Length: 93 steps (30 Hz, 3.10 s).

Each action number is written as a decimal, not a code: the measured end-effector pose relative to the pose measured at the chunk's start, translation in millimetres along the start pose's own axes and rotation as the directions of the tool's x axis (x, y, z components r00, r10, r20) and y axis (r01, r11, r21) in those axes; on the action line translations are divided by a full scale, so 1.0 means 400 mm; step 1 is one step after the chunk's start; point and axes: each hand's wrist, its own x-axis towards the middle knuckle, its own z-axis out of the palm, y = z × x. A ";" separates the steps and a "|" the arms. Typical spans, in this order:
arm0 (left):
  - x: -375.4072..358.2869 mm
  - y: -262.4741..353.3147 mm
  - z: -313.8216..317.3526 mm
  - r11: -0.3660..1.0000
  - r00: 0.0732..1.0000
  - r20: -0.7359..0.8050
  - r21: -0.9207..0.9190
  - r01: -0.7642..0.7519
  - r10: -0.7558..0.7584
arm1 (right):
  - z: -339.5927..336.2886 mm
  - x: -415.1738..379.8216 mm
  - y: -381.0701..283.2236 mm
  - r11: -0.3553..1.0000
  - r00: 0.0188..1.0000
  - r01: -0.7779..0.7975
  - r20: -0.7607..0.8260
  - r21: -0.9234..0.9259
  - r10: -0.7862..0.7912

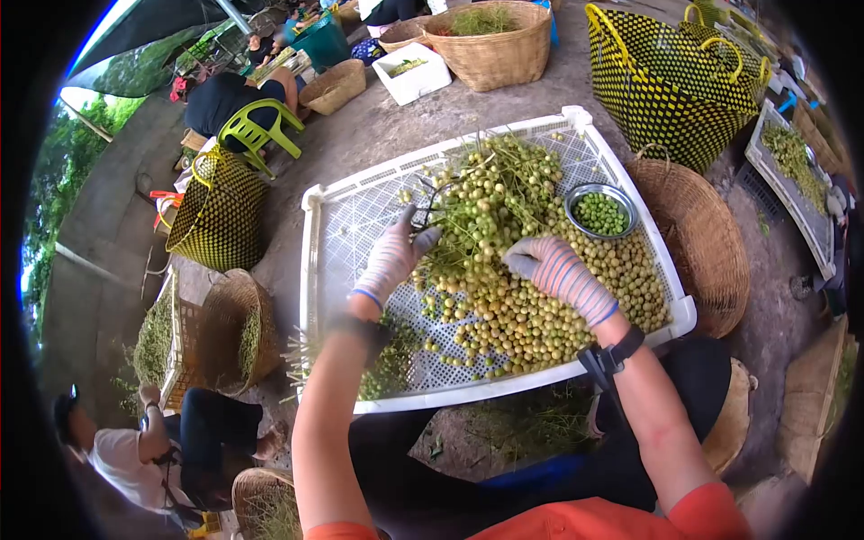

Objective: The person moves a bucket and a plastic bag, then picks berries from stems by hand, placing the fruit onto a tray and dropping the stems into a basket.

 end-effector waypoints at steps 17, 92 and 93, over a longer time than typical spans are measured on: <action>-0.096 -0.016 0.002 0.942 0.993 0.022 0.321 0.100 -0.113 | 0.027 -0.019 -0.024 0.993 0.998 0.035 0.050 -0.109 -0.029; -0.228 0.262 -0.111 0.302 0.929 0.262 -0.892 0.337 -0.262 | -0.064 -0.126 -0.075 0.657 0.983 -0.184 0.137 0.731 0.123; -0.233 0.253 -0.104 0.278 0.925 0.268 -0.898 0.341 -0.269 | -0.068 -0.136 -0.071 0.644 0.971 -0.231 0.209 0.729 0.113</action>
